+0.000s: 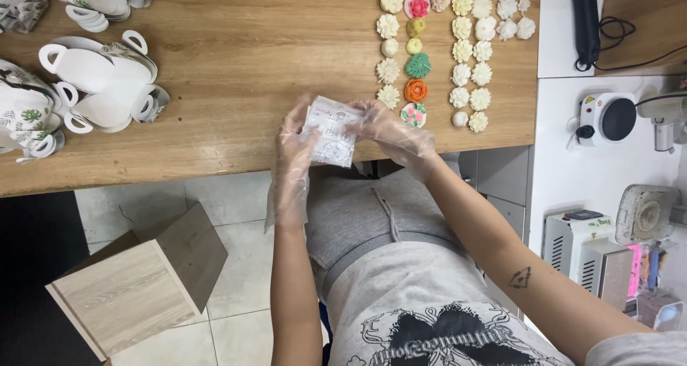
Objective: The person wraps small floral-shaped wax figures in small bags while wearing gloves.
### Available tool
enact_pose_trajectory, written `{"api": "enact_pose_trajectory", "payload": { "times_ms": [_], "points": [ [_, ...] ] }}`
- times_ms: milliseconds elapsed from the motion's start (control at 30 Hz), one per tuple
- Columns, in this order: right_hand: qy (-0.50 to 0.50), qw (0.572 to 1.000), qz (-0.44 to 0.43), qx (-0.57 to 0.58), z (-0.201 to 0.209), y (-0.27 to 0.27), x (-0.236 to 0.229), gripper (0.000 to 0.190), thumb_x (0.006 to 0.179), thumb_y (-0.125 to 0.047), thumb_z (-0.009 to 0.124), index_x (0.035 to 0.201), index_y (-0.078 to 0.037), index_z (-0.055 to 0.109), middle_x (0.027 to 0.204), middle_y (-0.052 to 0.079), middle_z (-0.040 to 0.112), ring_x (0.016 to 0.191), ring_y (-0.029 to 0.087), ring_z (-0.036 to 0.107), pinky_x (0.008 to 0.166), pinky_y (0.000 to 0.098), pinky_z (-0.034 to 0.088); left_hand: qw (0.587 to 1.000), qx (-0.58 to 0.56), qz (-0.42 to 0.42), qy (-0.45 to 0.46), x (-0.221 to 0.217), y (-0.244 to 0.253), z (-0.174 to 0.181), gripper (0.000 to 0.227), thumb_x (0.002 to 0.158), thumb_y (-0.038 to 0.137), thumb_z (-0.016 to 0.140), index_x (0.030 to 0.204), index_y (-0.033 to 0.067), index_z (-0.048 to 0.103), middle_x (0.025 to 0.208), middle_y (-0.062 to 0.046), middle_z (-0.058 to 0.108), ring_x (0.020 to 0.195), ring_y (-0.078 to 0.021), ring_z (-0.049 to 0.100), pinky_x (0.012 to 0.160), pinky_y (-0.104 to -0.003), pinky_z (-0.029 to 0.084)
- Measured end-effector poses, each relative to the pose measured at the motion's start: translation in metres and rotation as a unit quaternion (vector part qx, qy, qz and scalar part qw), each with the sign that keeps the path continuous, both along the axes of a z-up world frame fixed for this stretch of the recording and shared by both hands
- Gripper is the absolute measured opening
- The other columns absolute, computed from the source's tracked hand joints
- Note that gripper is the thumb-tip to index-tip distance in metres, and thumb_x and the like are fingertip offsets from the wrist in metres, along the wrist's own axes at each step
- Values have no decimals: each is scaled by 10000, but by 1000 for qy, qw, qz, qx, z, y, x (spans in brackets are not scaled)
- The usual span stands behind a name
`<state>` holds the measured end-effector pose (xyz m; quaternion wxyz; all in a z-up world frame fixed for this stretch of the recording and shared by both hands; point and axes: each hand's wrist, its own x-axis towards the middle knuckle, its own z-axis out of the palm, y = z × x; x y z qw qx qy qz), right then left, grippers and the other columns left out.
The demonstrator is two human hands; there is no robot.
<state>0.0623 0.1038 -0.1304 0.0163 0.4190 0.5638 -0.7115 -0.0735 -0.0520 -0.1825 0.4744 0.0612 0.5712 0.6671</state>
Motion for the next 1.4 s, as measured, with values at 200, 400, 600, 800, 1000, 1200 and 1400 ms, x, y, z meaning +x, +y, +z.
{"api": "enact_pose_trajectory", "payload": {
  "times_ms": [200, 400, 600, 800, 1000, 1200, 1400],
  "points": [
    [206, 952, -225, 34, -2, -14, 2, 447, 899, -28, 724, 1305, 46, 552, 1157, 117, 712, 989, 159, 701, 846, 297, 612, 979, 10, 180, -98, 41, 29, 23, 733, 864, 228, 754, 1496, 211, 383, 1376, -84, 603, 1031, -153, 648, 752, -305, 528],
    [159, 969, -131, 136, 45, -28, 10, 376, 943, -69, 733, 1286, 22, 609, 1145, 47, 715, 991, 75, 657, 855, 245, 562, 977, 155, 145, 24, 41, 48, 27, 511, 1003, 104, 730, 1464, 49, 517, 1381, -124, 622, 1166, -164, 651, 988, -336, 579],
    [120, 983, -21, 139, 123, -15, 16, 328, 995, -234, 645, 1248, -25, 646, 1052, 9, 728, 920, 64, 672, 810, 242, 571, 976, 201, 64, 55, 25, 60, 129, 579, 1006, 37, 655, 1535, 78, 424, 1426, -108, 589, 1219, -159, 617, 1018, -326, 553],
    [192, 951, -141, 197, 114, -4, 37, 406, 1124, -352, 470, 1262, -24, 666, 993, -39, 627, 855, 50, 494, 767, 208, 441, 973, 223, 10, 62, 27, 59, 181, 648, 1020, 37, 610, 1603, 96, 332, 1561, -68, 474, 1334, -139, 543, 1138, -329, 477],
    [125, 959, -142, 209, 155, 3, 46, 374, 1084, -337, 490, 1211, -39, 675, 942, -42, 630, 812, 59, 498, 720, 214, 447, 971, 205, -41, 114, 28, 62, 223, 681, 1030, 71, 635, 1631, 86, 315, 1560, -37, 476, 1297, -94, 518, 1119, -274, 448],
    [171, 879, 16, 445, 182, 19, 67, 382, 1158, -300, 370, 1325, -33, 586, 1089, 59, 627, 963, 115, 541, 812, 236, 490, 969, 220, -100, 50, 22, 64, 234, 746, 1016, 78, 651, 1662, 116, 279, 1365, -53, 603, 1219, -107, 573, 1085, -268, 469],
    [177, 938, -55, 291, 215, 5, 45, 425, 1104, -299, 478, 1460, -74, 536, 1053, 43, 631, 916, 105, 552, 781, 258, 497, 970, 210, -101, 73, 29, 69, 245, 680, 1007, 74, 612, 1617, 119, 314, 1431, -49, 569, 1233, -110, 581, 1066, -298, 514]
  ]
}}
